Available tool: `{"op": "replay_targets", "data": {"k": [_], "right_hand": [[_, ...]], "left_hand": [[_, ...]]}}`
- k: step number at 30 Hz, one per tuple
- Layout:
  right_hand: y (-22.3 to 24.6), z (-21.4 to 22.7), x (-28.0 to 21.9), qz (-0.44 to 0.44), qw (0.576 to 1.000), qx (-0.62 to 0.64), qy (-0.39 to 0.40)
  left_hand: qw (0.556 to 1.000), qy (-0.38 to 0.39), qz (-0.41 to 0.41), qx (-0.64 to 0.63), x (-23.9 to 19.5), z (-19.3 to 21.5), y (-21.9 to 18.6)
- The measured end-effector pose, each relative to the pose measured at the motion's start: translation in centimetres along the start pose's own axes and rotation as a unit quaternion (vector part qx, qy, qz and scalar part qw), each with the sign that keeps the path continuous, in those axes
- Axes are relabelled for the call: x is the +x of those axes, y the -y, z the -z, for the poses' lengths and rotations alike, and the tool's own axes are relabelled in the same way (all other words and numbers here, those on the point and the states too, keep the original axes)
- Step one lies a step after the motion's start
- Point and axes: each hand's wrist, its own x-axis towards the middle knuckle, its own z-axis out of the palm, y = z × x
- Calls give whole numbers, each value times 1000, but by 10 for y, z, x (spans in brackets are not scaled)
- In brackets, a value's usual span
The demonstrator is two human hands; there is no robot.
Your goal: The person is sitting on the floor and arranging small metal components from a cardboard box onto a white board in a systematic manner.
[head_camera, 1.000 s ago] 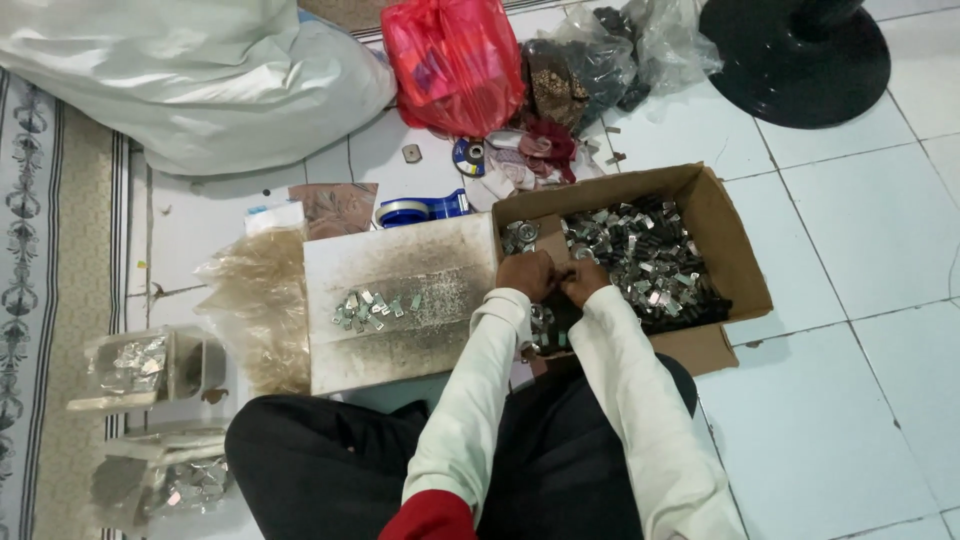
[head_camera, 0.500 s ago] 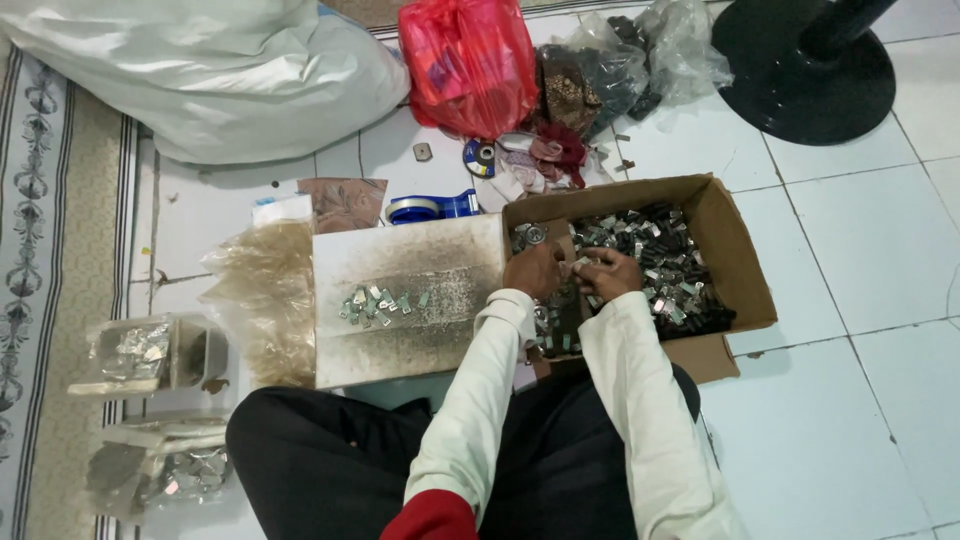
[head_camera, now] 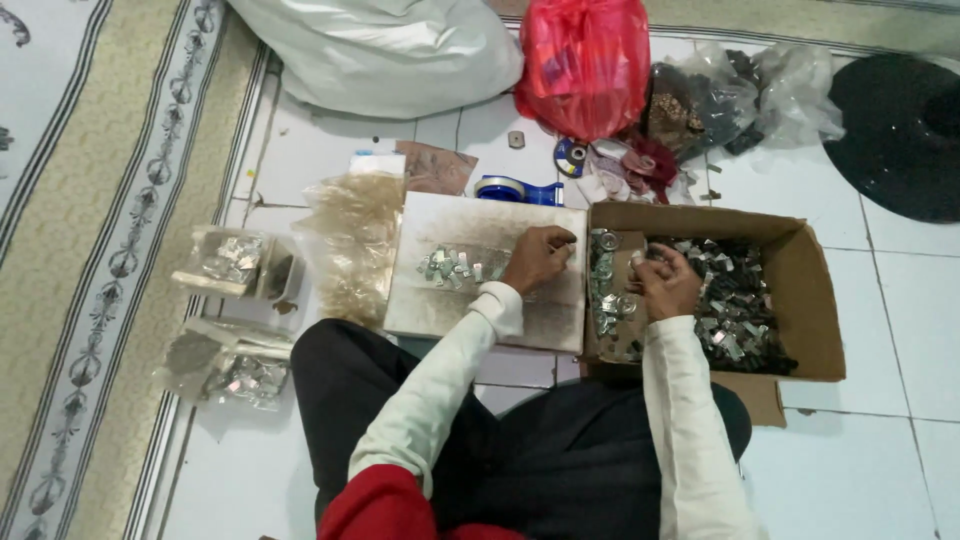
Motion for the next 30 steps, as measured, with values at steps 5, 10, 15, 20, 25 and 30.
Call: {"op": "replay_targets", "data": {"k": [5, 10, 15, 20, 25, 30], "right_hand": [[12, -84, -29, 14, 996, -53, 68], [1, -172, -59, 54, 977, -154, 139], [41, -215, -91, 42, 960, -197, 193], [29, -202, -82, 122, 956, -204, 172], [50, -130, -61, 170, 956, -204, 124], [24, -24, -2, 152, 916, -343, 143]], "left_hand": [[995, -6, 37, 94, -15, 85, 21], [984, -35, 104, 143, -37, 133, 39], [970, -76, 147, 177, -36, 147, 76], [956, -110, 78, 262, -56, 148, 12], [943, -80, -49, 319, -48, 108, -6], [907, 92, -130, 390, -26, 17, -21]]}}
